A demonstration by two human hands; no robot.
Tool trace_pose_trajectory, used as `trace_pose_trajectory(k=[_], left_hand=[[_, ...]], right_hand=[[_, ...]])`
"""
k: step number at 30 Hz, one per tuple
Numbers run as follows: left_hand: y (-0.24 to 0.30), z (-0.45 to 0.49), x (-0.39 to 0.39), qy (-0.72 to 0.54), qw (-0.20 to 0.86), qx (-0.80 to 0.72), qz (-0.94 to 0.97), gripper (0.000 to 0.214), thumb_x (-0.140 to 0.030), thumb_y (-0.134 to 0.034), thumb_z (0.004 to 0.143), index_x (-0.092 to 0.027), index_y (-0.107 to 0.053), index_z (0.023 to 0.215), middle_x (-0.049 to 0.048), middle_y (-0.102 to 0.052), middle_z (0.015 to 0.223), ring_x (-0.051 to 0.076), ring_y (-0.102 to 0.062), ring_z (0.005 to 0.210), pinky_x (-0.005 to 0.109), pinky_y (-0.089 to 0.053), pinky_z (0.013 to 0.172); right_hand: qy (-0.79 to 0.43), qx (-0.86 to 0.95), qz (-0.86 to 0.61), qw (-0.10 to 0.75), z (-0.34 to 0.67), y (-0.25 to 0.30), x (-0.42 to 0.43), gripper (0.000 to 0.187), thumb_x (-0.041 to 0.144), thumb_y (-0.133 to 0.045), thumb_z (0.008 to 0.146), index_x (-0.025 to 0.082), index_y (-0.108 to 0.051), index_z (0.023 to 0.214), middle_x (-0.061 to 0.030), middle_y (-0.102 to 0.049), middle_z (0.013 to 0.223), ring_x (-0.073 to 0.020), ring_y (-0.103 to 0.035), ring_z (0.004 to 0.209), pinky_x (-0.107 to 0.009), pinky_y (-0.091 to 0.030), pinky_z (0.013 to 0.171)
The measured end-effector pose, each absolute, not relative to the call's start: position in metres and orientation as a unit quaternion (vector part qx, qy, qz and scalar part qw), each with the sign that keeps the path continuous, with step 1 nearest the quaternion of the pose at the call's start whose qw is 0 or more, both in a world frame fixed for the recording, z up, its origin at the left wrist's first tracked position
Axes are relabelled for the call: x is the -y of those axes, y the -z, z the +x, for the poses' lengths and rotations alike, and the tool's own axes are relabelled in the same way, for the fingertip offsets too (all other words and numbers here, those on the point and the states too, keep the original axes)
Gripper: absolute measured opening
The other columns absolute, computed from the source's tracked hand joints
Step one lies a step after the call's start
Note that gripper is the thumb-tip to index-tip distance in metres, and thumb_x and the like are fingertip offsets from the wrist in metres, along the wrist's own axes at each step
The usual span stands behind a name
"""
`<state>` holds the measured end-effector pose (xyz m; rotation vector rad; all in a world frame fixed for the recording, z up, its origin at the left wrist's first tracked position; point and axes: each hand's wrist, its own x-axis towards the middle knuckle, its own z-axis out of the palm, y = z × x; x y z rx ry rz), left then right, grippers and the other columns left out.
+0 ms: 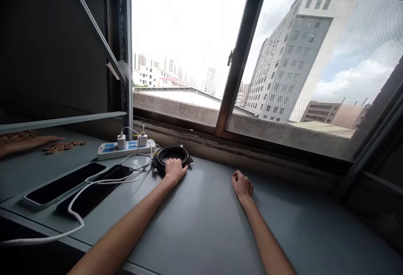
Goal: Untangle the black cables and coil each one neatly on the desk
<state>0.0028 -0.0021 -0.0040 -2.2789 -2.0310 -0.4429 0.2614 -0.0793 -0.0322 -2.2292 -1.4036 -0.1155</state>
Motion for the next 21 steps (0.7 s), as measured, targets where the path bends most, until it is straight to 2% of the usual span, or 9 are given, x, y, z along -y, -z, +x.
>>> trace_pose_trajectory(k=[3,8,11,16,18,21], left_hand=[[0.004,0.003,0.002,0.146,0.022,0.655,-0.741,0.048,-0.046,-0.047,0.084,-0.004,-0.061,0.102,0.0209,-0.059,0.102,0.03,-0.051,0.099,0.035,-0.034,0.084],[0.003,0.003,0.003,0.149,0.013,0.652,-0.743,0.045,-0.043,-0.048,0.085,-0.004,-0.061,0.102,0.0204,-0.059,0.102,0.031,-0.05,0.099,0.035,-0.034,0.083],[0.002,0.003,0.003,0.151,0.01,0.65,-0.744,0.046,-0.044,-0.047,0.085,-0.003,-0.061,0.102,0.0212,-0.058,0.102,0.031,-0.05,0.099,0.035,-0.033,0.082],[0.001,0.003,0.003,0.149,0.01,0.651,-0.744,0.046,-0.043,-0.048,0.085,-0.002,-0.06,0.103,0.0225,-0.057,0.102,0.032,-0.05,0.098,0.035,-0.033,0.083],[0.002,0.003,0.003,0.149,0.012,0.652,-0.744,0.046,-0.043,-0.048,0.085,-0.002,-0.06,0.103,0.0225,-0.057,0.102,0.032,-0.05,0.098,0.036,-0.033,0.084],[0.004,0.003,0.002,0.151,0.015,0.649,-0.746,0.045,-0.042,-0.049,0.084,-0.003,-0.06,0.102,0.0224,-0.058,0.102,0.032,-0.05,0.098,0.036,-0.034,0.084]], right_hand=[[0.051,0.505,-0.801,0.318,0.257,0.022,0.083,0.014,0.02,-0.046,0.084,0.022,-0.059,0.08,-0.0018,-0.061,0.07,-0.0209,-0.058,0.071,-0.025,-0.034,0.057],[0.075,0.495,-0.723,0.476,0.236,-0.018,0.082,0.019,0.022,-0.042,0.081,0.017,-0.056,0.092,-0.0055,-0.062,0.076,-0.0203,-0.059,0.074,-0.027,-0.042,0.075],[0.043,0.518,-0.647,0.558,0.212,-0.051,0.083,0.025,0.028,-0.038,0.081,0.014,-0.054,0.095,-0.0079,-0.063,0.083,-0.0189,-0.061,0.078,-0.026,-0.045,0.078],[-0.06,0.567,-0.519,0.637,0.156,-0.104,0.103,0.039,0.04,-0.03,0.085,0.014,-0.06,0.088,-0.0082,-0.064,0.089,-0.0193,-0.062,0.085,-0.028,-0.049,0.076],[-0.216,0.567,-0.392,0.692,0.132,-0.123,0.122,0.031,0.038,-0.042,0.082,0.016,-0.064,0.084,-0.0064,-0.065,0.088,-0.02,-0.061,0.086,-0.03,-0.048,0.078],[-0.31,0.598,-0.283,0.683,0.107,-0.146,0.16,0.023,0.036,-0.051,0.084,0.021,-0.068,0.081,-0.0019,-0.064,0.088,-0.0183,-0.059,0.087,-0.029,-0.047,0.079]])
